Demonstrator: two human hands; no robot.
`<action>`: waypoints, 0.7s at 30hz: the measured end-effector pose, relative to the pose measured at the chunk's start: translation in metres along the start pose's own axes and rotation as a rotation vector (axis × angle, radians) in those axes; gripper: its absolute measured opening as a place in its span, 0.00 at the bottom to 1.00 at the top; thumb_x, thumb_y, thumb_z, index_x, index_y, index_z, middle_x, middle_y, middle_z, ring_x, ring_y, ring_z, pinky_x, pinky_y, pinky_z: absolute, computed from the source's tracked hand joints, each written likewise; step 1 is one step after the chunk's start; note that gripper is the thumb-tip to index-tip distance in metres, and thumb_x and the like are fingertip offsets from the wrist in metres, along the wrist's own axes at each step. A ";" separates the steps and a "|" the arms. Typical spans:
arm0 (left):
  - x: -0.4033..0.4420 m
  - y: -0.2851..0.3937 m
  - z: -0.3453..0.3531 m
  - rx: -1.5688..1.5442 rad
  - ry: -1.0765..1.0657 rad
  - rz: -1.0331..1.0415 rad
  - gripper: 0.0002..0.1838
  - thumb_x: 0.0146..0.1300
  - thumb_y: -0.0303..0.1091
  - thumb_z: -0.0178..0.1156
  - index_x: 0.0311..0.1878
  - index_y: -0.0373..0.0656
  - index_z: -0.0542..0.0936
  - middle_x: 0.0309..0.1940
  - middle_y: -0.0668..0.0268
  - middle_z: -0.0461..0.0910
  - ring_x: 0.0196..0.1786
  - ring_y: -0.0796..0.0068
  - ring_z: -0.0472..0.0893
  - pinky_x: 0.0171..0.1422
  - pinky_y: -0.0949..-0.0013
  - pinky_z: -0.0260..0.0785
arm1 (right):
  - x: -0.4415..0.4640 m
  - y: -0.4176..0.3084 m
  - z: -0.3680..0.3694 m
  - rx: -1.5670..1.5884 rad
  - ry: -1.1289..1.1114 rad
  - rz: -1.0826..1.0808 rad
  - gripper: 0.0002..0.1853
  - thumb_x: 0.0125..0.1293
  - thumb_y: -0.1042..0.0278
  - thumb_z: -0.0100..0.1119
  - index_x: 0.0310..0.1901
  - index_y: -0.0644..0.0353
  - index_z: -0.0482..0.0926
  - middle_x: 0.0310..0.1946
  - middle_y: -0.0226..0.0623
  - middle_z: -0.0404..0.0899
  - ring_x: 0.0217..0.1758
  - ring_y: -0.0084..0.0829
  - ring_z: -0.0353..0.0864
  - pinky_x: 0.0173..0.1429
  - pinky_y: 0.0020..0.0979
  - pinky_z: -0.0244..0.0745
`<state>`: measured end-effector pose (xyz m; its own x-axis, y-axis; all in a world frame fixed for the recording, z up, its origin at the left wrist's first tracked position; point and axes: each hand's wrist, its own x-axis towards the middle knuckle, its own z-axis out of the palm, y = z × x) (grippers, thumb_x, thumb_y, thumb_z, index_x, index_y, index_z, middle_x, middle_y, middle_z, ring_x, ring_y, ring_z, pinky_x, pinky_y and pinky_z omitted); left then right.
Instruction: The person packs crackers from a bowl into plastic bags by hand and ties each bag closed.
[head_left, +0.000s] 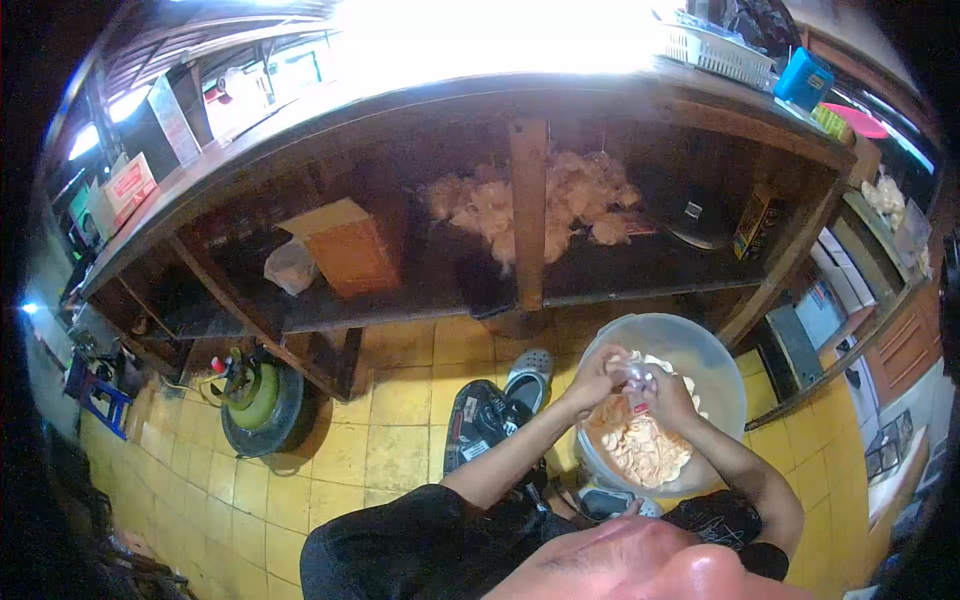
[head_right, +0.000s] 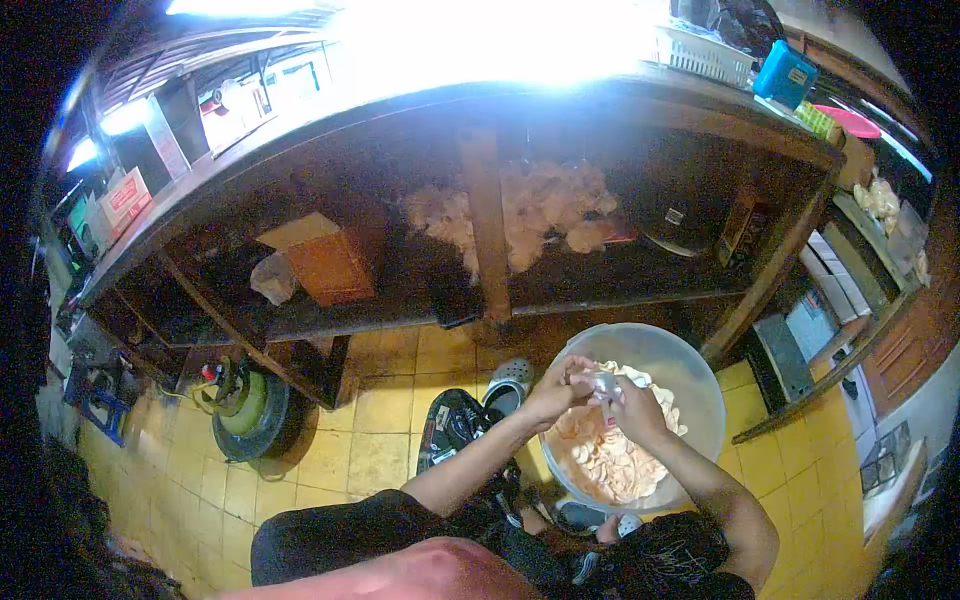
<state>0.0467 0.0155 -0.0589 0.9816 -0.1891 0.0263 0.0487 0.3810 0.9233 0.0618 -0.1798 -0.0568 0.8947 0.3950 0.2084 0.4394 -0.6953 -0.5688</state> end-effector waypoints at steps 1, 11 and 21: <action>-0.001 0.002 -0.001 -0.083 -0.022 -0.098 0.14 0.66 0.21 0.58 0.53 0.42 0.73 0.43 0.64 0.82 0.44 0.74 0.83 0.50 0.67 0.80 | 0.001 0.003 0.004 -0.005 -0.042 -0.001 0.17 0.62 0.72 0.58 0.54 0.60 0.77 0.30 0.50 0.81 0.34 0.47 0.83 0.40 0.43 0.77; -0.010 -0.002 -0.001 0.600 0.086 0.368 0.14 0.59 0.21 0.56 0.50 0.38 0.72 0.43 0.61 0.78 0.46 0.75 0.79 0.51 0.69 0.72 | -0.023 -0.011 0.017 0.764 -0.504 0.453 0.31 0.69 0.42 0.58 0.61 0.60 0.74 0.49 0.41 0.82 0.55 0.33 0.81 0.51 0.37 0.79; -0.016 -0.002 0.000 0.710 0.055 0.695 0.05 0.52 0.15 0.55 0.30 0.35 0.78 0.49 0.56 0.81 0.50 0.60 0.81 0.53 0.63 0.73 | -0.057 0.005 0.068 -0.400 -0.829 -0.570 0.25 0.58 0.63 0.66 0.53 0.69 0.75 0.46 0.60 0.81 0.53 0.54 0.81 0.55 0.50 0.75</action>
<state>0.0311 0.0178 -0.0609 0.7582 -0.0804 0.6470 -0.6445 -0.2420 0.7253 0.0075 -0.1644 -0.1257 0.2838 0.9009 -0.3284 0.9024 -0.3668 -0.2262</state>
